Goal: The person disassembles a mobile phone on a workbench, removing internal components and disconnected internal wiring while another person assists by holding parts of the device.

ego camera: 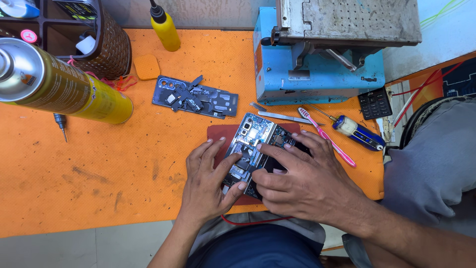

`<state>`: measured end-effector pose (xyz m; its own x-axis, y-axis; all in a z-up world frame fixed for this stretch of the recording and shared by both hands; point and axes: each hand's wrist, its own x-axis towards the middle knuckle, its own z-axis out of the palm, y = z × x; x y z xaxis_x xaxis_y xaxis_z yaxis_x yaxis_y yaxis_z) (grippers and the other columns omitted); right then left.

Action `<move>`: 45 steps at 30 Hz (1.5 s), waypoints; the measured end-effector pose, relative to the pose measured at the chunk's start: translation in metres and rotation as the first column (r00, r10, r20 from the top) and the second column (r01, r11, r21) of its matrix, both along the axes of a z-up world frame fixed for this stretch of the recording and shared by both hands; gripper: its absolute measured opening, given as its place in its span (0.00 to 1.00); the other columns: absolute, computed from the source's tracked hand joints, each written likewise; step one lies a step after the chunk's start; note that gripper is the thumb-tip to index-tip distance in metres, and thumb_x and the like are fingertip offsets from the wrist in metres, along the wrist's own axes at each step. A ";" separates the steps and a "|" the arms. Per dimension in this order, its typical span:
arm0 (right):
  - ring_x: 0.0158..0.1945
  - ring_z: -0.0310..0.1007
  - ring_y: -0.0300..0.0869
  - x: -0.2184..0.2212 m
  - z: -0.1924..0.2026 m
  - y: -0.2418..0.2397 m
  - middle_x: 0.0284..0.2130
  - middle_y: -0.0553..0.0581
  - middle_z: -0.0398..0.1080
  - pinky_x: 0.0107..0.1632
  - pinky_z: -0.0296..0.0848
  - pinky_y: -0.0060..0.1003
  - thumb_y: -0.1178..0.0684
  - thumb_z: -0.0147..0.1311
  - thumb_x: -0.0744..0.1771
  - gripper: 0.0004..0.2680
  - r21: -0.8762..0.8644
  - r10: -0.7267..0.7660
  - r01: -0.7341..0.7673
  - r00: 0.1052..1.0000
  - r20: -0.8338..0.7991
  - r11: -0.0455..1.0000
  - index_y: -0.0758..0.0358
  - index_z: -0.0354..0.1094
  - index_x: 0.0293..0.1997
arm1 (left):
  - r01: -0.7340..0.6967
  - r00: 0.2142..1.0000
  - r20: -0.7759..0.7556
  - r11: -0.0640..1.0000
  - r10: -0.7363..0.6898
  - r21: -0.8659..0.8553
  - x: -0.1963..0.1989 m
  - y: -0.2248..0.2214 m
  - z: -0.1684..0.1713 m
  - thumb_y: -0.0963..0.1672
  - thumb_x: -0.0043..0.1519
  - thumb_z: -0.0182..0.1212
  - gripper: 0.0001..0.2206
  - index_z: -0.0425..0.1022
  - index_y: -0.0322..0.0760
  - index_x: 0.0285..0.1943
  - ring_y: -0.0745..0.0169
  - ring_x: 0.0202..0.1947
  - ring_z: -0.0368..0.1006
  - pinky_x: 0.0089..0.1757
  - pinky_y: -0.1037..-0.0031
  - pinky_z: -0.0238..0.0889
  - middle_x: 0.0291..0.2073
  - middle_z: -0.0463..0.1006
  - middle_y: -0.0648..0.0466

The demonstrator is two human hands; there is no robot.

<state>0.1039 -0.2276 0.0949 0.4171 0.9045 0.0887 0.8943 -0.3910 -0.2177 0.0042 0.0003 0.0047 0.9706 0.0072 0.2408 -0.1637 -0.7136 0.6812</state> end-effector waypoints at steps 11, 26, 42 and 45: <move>0.56 0.66 0.51 -0.005 -0.026 -0.019 0.55 0.54 0.69 0.65 0.59 0.58 0.35 0.62 0.59 0.20 0.048 -0.051 0.045 0.989 0.135 0.998 0.37 0.66 0.54 | 0.009 1.000 0.009 1.000 -0.009 -0.006 0.002 0.001 0.003 0.54 0.54 0.69 0.25 0.78 0.45 0.59 0.37 0.67 0.55 0.62 0.51 0.50 0.66 0.66 0.43; 0.65 0.66 0.55 -0.007 -0.077 -0.039 0.60 0.61 0.64 0.66 0.68 0.50 0.47 0.62 0.65 0.25 0.269 -0.340 0.380 0.922 -0.186 0.885 0.54 0.54 0.68 | -0.013 1.000 -0.017 1.000 0.013 -0.027 0.004 -0.001 0.005 0.49 0.53 0.70 0.21 0.79 0.46 0.57 0.39 0.68 0.56 0.63 0.52 0.50 0.67 0.66 0.45; 0.66 0.65 0.57 0.000 -0.087 -0.056 0.62 0.64 0.62 0.68 0.66 0.52 0.52 0.59 0.66 0.22 0.285 -0.263 0.260 0.964 -0.028 0.923 0.54 0.55 0.68 | -0.029 0.999 -0.014 1.000 0.030 0.011 0.006 -0.005 0.006 0.47 0.53 0.69 0.21 0.79 0.45 0.57 0.40 0.67 0.56 0.62 0.53 0.52 0.65 0.67 0.46; 0.66 0.64 0.57 -0.004 -0.088 -0.045 0.63 0.64 0.62 0.68 0.65 0.51 0.51 0.60 0.66 0.23 0.311 -0.261 0.257 0.965 -0.031 0.915 0.56 0.55 0.68 | -0.021 0.999 -0.029 1.000 0.022 0.007 0.006 -0.005 0.005 0.48 0.52 0.70 0.21 0.79 0.46 0.57 0.39 0.66 0.56 0.62 0.53 0.52 0.65 0.66 0.46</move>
